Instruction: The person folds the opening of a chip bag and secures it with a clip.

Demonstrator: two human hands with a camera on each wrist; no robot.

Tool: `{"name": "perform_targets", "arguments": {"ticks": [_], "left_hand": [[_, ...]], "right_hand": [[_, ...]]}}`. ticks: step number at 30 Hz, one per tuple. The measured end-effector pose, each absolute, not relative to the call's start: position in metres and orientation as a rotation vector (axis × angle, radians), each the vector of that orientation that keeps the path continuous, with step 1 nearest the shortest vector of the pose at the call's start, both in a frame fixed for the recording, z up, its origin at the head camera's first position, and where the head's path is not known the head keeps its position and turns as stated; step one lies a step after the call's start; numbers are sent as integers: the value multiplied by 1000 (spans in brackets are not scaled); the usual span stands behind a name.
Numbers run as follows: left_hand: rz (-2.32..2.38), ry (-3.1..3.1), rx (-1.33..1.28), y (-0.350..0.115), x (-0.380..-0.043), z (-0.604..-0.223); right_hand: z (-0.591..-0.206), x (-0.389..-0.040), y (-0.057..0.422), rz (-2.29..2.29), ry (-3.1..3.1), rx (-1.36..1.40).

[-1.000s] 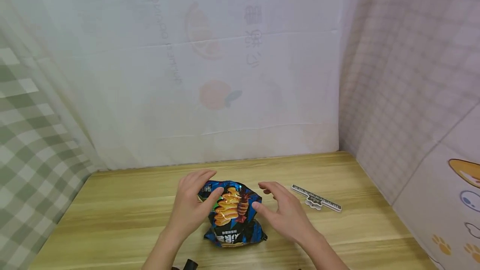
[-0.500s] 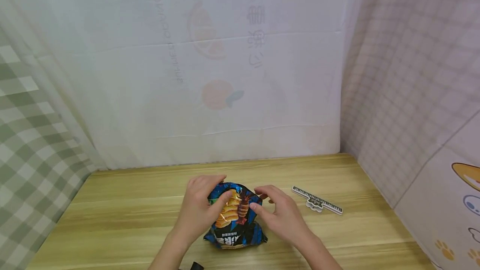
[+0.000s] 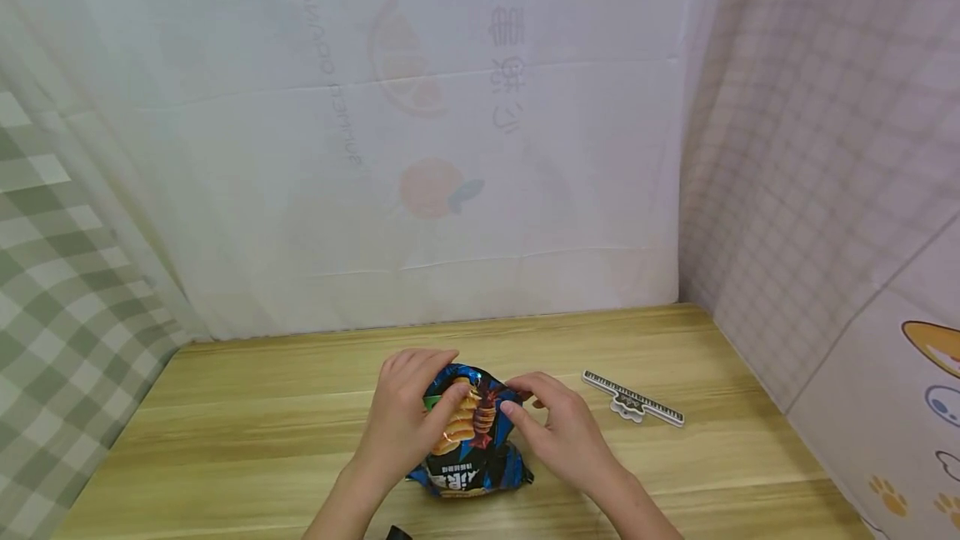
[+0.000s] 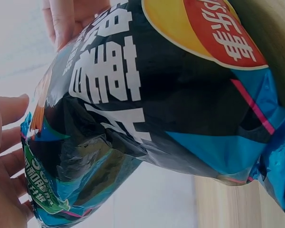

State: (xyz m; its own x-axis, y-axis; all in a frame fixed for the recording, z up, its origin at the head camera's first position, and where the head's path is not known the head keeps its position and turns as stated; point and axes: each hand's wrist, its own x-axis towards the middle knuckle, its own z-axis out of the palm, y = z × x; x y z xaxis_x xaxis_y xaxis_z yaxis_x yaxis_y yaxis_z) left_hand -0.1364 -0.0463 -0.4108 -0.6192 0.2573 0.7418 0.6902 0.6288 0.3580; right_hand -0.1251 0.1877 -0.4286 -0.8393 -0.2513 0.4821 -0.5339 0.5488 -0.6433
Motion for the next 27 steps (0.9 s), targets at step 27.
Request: {"name": "perform_targets", "arguments": {"ticks": [27], "left_hand": [[-857, -2172, -686, -45, -138, -412]], "right_hand": [[-433, -128, 191, 1152, -2392, 704]]}}
